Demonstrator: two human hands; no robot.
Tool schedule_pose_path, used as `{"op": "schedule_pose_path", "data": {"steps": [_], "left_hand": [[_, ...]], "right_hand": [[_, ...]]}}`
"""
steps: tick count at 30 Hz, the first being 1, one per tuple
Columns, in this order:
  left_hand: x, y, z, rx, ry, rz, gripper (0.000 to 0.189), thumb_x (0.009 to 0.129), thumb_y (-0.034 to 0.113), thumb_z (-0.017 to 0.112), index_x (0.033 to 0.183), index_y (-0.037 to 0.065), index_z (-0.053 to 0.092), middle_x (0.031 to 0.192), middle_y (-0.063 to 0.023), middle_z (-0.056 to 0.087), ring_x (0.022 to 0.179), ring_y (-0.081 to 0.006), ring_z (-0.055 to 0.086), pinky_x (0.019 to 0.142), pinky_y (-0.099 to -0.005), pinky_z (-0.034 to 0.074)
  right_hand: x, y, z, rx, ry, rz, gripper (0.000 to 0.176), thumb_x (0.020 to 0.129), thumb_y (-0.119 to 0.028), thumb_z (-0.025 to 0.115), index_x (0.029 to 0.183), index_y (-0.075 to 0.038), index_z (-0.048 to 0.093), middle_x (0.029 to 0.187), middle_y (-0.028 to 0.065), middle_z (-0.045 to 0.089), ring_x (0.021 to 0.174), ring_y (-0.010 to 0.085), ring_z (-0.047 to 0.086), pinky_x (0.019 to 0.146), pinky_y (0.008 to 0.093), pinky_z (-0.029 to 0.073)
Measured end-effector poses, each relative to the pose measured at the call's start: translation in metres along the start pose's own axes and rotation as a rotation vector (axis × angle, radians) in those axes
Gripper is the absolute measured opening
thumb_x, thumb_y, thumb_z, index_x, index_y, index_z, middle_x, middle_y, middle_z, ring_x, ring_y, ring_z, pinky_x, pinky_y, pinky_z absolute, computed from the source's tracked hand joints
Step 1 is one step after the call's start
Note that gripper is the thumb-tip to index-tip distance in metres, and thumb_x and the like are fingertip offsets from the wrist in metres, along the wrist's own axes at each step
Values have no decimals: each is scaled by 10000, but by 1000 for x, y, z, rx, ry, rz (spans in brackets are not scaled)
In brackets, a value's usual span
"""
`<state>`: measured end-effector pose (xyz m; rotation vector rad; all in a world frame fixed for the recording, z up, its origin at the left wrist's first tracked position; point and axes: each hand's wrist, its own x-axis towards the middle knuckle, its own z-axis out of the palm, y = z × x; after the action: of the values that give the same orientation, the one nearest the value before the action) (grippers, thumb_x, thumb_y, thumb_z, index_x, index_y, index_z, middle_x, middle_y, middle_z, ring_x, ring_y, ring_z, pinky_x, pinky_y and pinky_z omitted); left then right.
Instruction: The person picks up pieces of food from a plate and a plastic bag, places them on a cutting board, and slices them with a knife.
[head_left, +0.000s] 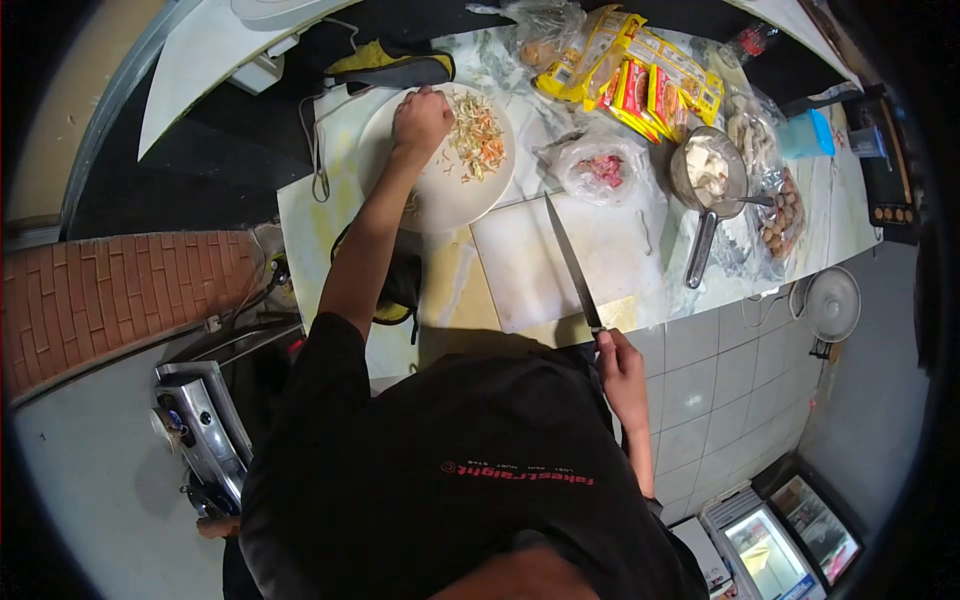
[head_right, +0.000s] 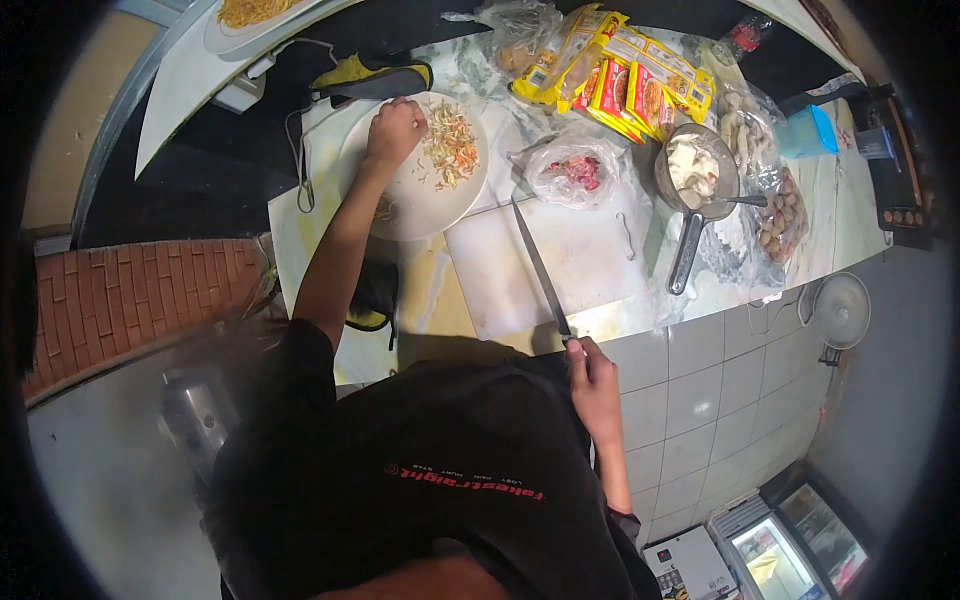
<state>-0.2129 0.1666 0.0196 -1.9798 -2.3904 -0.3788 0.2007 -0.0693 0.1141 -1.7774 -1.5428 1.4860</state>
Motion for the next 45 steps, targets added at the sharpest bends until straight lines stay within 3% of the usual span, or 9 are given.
{"op": "schedule_pose_path", "data": {"steps": [4, 6, 8, 17, 23, 31, 35, 42, 45], "left_hand": [[0, -14, -6, -282, 69, 32, 110, 812, 134, 703, 866, 40, 687, 954, -151, 684, 914, -296, 680, 831, -417, 551], [-1, -15, -17, -376, 113, 59, 94, 816, 106, 691, 863, 26, 674, 929, -158, 687, 890, -279, 684, 809, -396, 554], [-6, -6, -46, -543, -35, -153, 100, 829, 59, 695, 910, 15, 656, 888, -122, 689, 810, -190, 673, 789, -306, 542], [-10, -8, -5, -1127, 85, 52, 142, 909, 30, 669, 1050, 17, 671, 832, -37, 694, 748, -82, 639, 692, -232, 517], [-33, 14, -5, -946, 15, 42, 154, 986, 56, 613, 1115, 10, 683, 920, 34, 685, 789, -21, 584, 741, -177, 463], [-106, 83, -41, -1292, 114, 31, 166, 918, 27, 687, 1081, 44, 662, 927, -8, 684, 803, -57, 603, 730, -224, 488], [-171, 133, -24, -1079, -39, 109, 246, 872, -13, 702, 1104, 36, 635, 948, -51, 683, 837, -136, 634, 805, -284, 504], [-209, 148, 6, -861, -9, 172, 319, 837, 24, 719, 1135, 43, 607, 1003, -86, 657, 987, -295, 603, 897, -414, 489], [-209, 148, 6, -890, 13, 168, 331, 834, 21, 703, 1147, 49, 596, 1037, -97, 632, 1022, -328, 577, 915, -434, 472]], "right_hand": [[0, -2, -3, 17, -21, 23, 408, 1081, -365, 480, 827, -51, 536, 614, -71, 396, 564, 34, 350, 507, 250, 283], [0, -4, -6, -33, -16, 45, 404, 1072, -329, 499, 882, 16, 590, 575, 59, 491, 553, 119, 428, 525, 322, 376], [1, -4, -5, -13, -3, 25, 402, 1072, -327, 499, 880, 15, 586, 573, 55, 479, 555, 116, 420, 525, 321, 373], [7, 6, -7, 5, -23, 11, 416, 1074, -336, 494, 856, 9, 567, 574, 40, 459, 554, 109, 396, 518, 315, 355], [3, 8, -10, 8, -23, 27, 397, 1071, -322, 502, 866, 10, 575, 584, 44, 467, 561, 104, 402, 519, 315, 361], [0, 16, -12, -48, -15, 34, 361, 1072, -293, 498, 905, 11, 600, 580, 50, 484, 553, 104, 409, 516, 314, 368], [-5, 26, -8, -23, 8, 15, 350, 1070, -282, 500, 919, 17, 601, 588, 76, 513, 545, 115, 448, 519, 324, 384], [-19, 17, -14, -202, 31, -9, 292, 1056, -239, 518, 1007, 35, 608, 620, 229, 569, 526, 399, 562, 518, 427, 417], [-21, 23, -13, -216, 72, -75, 284, 1055, -231, 517, 1015, 35, 609, 633, 247, 582, 582, 440, 600, 525, 457, 424]]}}
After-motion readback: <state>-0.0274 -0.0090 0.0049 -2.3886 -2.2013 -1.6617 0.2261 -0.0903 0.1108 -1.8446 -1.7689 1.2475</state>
